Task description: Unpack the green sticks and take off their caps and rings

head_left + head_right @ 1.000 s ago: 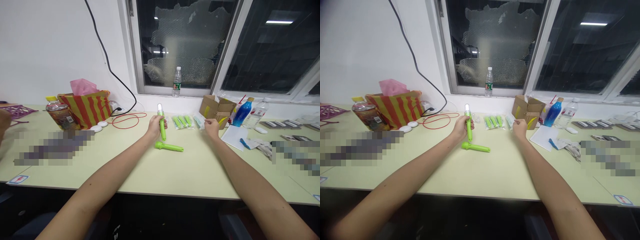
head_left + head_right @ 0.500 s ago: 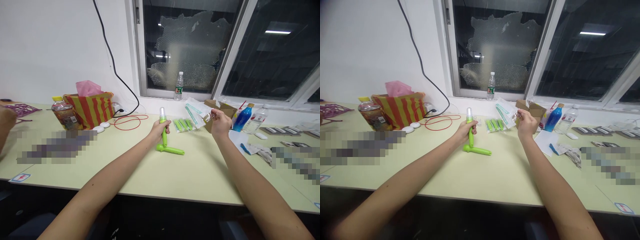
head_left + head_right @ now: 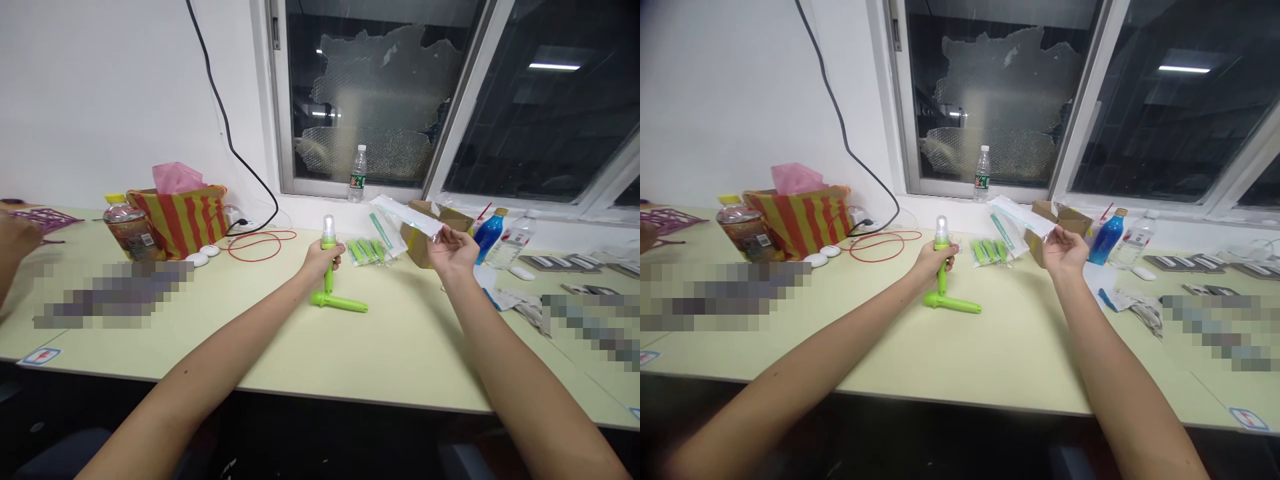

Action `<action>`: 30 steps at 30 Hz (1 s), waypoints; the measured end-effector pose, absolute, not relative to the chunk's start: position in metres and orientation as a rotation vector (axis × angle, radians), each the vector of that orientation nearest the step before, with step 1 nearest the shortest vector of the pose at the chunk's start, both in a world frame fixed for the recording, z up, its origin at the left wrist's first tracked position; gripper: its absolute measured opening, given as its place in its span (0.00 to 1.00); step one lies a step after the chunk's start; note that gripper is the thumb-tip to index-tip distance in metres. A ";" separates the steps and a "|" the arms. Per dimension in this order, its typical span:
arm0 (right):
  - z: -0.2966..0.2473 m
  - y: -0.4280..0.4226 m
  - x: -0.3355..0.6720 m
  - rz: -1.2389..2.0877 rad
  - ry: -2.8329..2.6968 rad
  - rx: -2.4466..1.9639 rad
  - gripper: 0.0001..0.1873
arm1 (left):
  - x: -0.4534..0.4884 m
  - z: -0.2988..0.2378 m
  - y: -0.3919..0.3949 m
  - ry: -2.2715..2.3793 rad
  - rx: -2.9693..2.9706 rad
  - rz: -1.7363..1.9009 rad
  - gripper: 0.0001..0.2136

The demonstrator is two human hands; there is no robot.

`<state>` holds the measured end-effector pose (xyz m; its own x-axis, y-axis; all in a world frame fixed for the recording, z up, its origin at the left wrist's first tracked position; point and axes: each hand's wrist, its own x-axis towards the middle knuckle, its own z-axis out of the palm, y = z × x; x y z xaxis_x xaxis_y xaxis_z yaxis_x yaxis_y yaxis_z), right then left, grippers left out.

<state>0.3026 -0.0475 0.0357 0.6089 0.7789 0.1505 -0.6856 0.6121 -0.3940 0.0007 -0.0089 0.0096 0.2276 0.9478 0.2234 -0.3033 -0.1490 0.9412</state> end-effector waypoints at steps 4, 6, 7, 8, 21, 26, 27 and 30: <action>0.037 -0.054 0.295 0.984 -0.392 -0.267 0.07 | 0.000 0.013 -0.009 0.763 1.251 1.398 0.11; 0.037 -0.056 0.288 1.043 -0.444 -0.270 0.07 | -0.001 0.014 -0.007 0.778 1.240 1.451 0.13; 0.037 -0.057 0.285 1.068 -0.466 -0.273 0.06 | -0.002 0.015 -0.006 0.788 1.239 1.469 0.14; 0.036 -0.057 0.282 1.088 -0.483 -0.278 0.06 | -0.003 0.016 -0.005 0.803 1.241 1.483 0.15; 0.039 -0.062 0.271 1.089 -0.631 -0.320 0.03 | -0.002 0.013 -0.001 0.975 1.472 1.433 0.14; 0.040 -0.065 0.269 1.112 -0.646 -0.284 0.04 | 0.005 0.007 0.001 1.024 1.543 1.492 0.10; 0.040 -0.064 0.270 1.112 -0.646 -0.271 0.04 | 0.006 0.006 0.003 1.048 1.565 1.507 0.10; 0.040 -0.063 0.274 1.098 -0.644 -0.255 0.05 | 0.008 0.005 0.009 1.135 1.638 1.546 0.08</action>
<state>0.2740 -0.0633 0.0404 0.2975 0.8856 0.3566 -0.7430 0.4493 -0.4960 0.0082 0.0091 0.0053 -0.0492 0.8860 0.4611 0.1747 -0.4469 0.8774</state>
